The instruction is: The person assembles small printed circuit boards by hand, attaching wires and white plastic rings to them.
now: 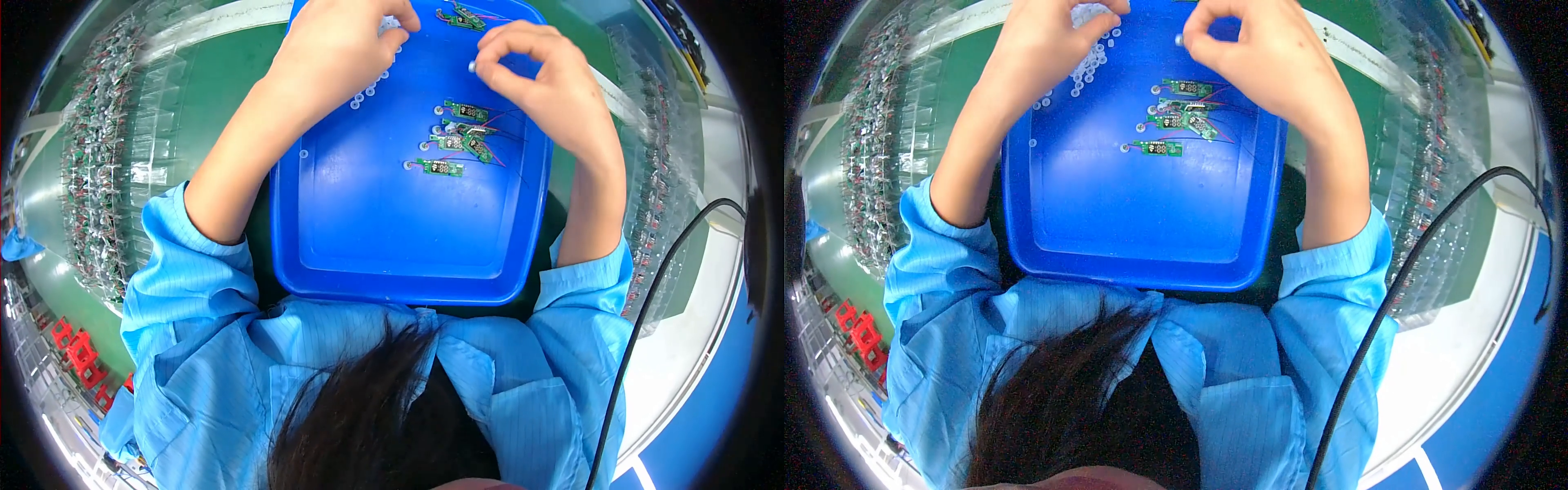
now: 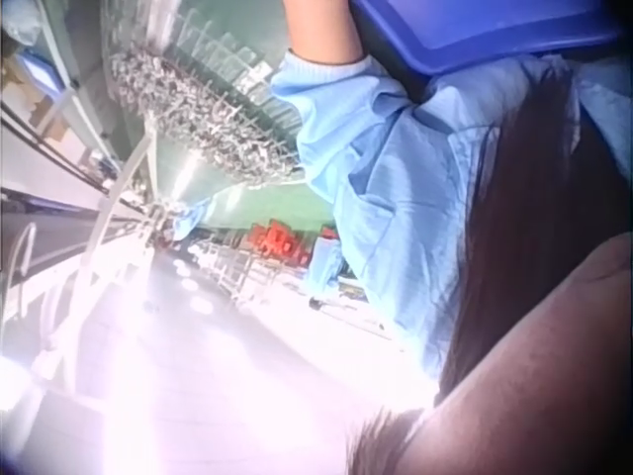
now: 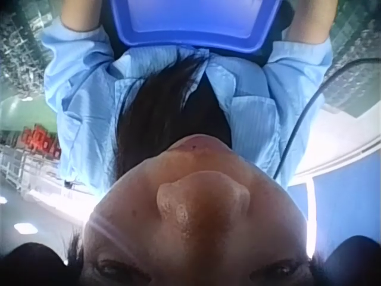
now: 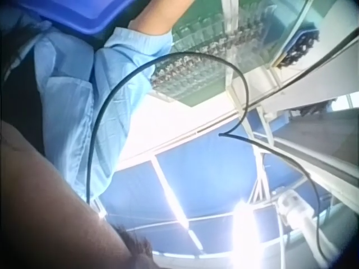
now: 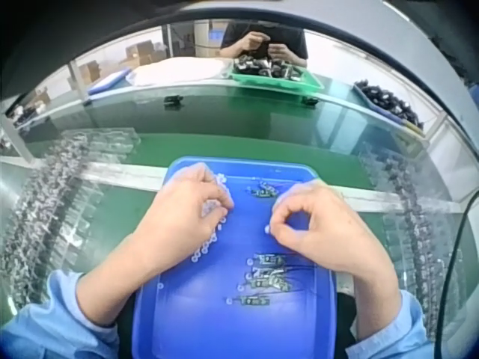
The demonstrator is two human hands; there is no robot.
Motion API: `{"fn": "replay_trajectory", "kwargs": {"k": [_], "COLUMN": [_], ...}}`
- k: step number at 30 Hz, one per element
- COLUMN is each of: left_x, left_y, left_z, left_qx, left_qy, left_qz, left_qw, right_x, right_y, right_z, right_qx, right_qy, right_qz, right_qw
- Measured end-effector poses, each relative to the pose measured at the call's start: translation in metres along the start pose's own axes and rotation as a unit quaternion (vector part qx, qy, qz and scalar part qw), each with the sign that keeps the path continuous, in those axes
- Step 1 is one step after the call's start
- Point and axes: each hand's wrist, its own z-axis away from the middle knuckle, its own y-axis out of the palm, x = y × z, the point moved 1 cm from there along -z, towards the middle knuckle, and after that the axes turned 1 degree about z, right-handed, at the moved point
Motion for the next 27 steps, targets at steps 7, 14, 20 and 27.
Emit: {"fn": "replay_trajectory", "kwargs": {"k": [7,14,20,27], "left_x": [-0.006,-0.001,-0.013,0.006], "left_y": [-0.001,0.010,-0.002,0.009], "left_z": [0.001,0.006,-0.002,-0.006], "left_qx": [0.075,-0.067,-0.040,0.100], "left_qy": [0.092,0.147,-0.021,-0.238], "left_qz": [-0.131,-0.127,0.147,0.349], "left_qw": [0.984,0.979,0.988,0.901], "right_x": [0.002,-0.006,-0.027,0.010], "right_y": [0.002,0.021,0.034,0.017], "right_z": [0.001,-0.050,-0.049,-0.030], "right_qx": [0.113,-0.155,-0.171,-0.161], "right_qy": [-0.015,0.027,-0.056,0.075], "right_qz": [0.013,0.209,0.140,0.002], "right_qw": [0.993,0.965,0.974,0.984]}}
